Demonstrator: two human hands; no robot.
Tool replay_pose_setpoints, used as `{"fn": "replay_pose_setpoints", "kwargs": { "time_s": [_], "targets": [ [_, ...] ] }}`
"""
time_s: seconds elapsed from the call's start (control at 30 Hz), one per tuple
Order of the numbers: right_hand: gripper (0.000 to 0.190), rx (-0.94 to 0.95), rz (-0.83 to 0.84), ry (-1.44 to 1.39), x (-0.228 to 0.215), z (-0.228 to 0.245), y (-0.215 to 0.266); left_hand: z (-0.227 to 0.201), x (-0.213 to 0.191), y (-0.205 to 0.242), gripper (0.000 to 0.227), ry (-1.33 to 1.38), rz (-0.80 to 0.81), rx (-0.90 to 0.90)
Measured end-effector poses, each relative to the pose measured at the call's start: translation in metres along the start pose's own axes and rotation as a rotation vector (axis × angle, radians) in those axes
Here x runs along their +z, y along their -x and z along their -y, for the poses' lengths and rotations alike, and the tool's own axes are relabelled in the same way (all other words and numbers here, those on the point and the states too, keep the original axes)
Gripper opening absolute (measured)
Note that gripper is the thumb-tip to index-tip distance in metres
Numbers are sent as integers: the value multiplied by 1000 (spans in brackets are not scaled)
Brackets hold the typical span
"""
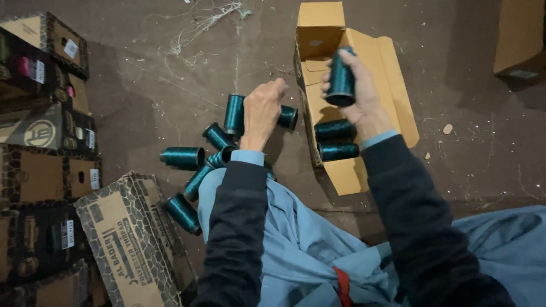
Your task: The person packs pink thread spools into a cardboard box by hand, closes the box, and then gathers green thread spools into another cardboard box while sitting on the floor.
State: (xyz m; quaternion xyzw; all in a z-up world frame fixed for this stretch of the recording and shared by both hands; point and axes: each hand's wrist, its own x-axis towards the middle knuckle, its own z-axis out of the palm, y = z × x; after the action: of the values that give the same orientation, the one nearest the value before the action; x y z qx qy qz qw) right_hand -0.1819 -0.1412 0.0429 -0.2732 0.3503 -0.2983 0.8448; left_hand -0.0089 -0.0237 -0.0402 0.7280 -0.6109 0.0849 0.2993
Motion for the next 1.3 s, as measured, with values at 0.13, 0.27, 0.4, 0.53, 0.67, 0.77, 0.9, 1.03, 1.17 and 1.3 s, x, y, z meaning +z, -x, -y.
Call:
{"fn": "replay_pose_setpoints", "kwargs": {
  "time_s": [0.13,0.27,0.4,0.53,0.67,0.77,0.9,1.03,1.17,1.3],
  "targets": [
    [37,-84,-48,79,-1,5,7,-15,-6,-1,24,250,-5,-39],
    [58,-64,-214,123,-11,-1,4,9,9,11,16,-60,-8,-166],
    [35,-349,-426,614,-47,-10,-18,52,54,26,10,-526,233,-402],
    [46,-487,-483,793,-44,-3,-4,28,11,8,16,-407,54,-470],
    [54,-265,-179,272,-17,8,15,-48,-23,-8,65,682,77,-115],
    [59,-158,-19,-97,-4,7,21,-65,2,0,91,967,351,-79],
    [51,-167,15,-308,-2,3,15,-87,-10,-1,35,971,424,-138],
    [49,-160,-70,-355,-8,2,19,-76,-6,-2,38,1192,77,-295],
    [41,-55,-128,-307,-37,-19,-7,-88,10,1,37,1753,-150,-293],
    [44,-36,-59,-101,-50,-30,-17,-80,14,-2,32,850,-44,-57]
  ]
}}
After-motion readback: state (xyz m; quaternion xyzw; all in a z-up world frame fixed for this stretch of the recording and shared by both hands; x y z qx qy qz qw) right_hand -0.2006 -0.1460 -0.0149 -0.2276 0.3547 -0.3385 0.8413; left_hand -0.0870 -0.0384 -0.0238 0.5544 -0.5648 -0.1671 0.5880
